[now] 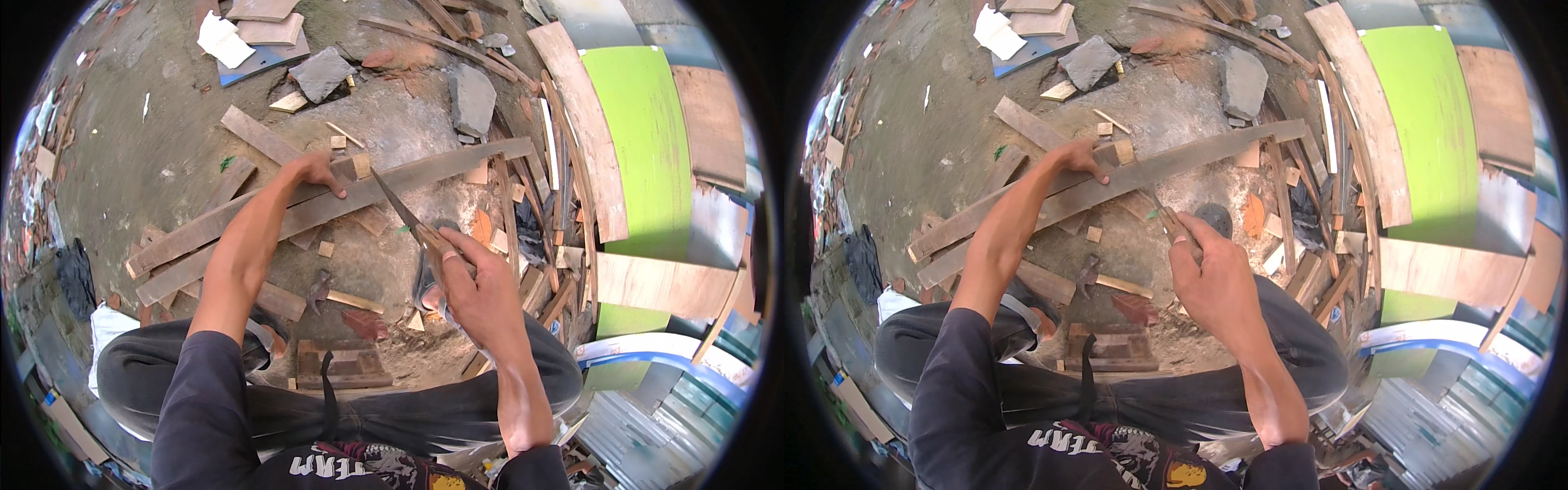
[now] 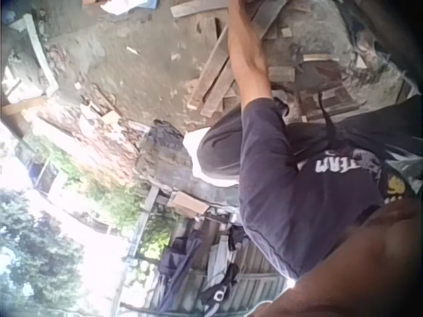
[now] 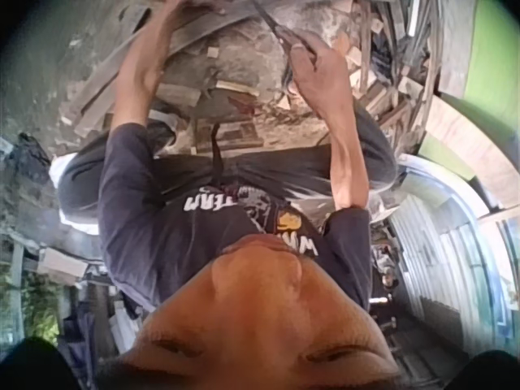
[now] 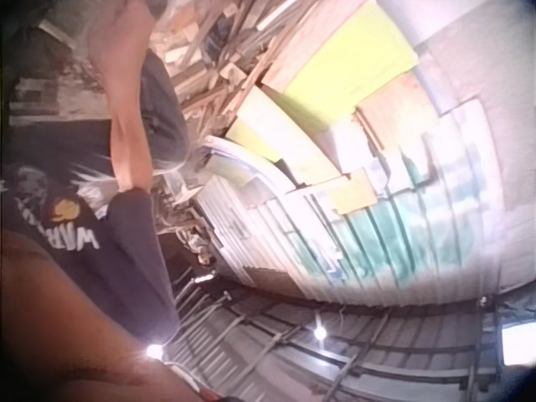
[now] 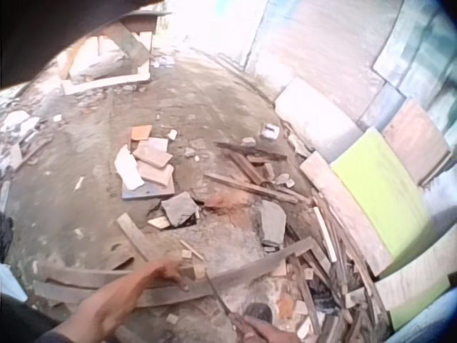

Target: The person sits on the ground and uses a hammer to drive nails into wooden planks, assembling them into a frame. They repeatedly adjust the planks, strike nails, and reposition pieces to align the structure.

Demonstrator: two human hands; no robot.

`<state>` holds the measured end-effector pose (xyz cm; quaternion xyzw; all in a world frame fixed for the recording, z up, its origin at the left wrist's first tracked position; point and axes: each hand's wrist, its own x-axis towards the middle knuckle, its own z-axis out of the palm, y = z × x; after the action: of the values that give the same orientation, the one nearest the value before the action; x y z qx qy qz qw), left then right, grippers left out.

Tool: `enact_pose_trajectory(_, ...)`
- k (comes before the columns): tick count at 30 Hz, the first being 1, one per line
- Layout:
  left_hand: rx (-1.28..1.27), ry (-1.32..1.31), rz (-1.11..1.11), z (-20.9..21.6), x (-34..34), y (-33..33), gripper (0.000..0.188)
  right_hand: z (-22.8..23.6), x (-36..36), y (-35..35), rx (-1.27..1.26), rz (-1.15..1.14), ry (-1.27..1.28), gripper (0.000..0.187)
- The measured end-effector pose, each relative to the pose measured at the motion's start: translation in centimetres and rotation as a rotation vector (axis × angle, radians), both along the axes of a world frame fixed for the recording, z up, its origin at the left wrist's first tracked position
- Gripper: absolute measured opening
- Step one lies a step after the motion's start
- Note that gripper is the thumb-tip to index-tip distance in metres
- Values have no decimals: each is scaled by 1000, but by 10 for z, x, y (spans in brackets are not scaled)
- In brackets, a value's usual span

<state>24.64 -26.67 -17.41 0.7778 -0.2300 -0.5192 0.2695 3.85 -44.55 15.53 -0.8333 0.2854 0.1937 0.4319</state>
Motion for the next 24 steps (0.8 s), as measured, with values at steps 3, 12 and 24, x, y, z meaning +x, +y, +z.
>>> enact_pose_trajectory(3,43,-17,22,6,-2,-3,88,-5,-1,-7,-1,24,-71,39)
enact_pose_trajectory(12,15,32,54,7,-3,-5,81,1,12,-19,77,19,-12,41)
enact_pose_trajectory(24,57,88,43,19,-5,-6,80,-12,-27,-21,36,30,-37,42)
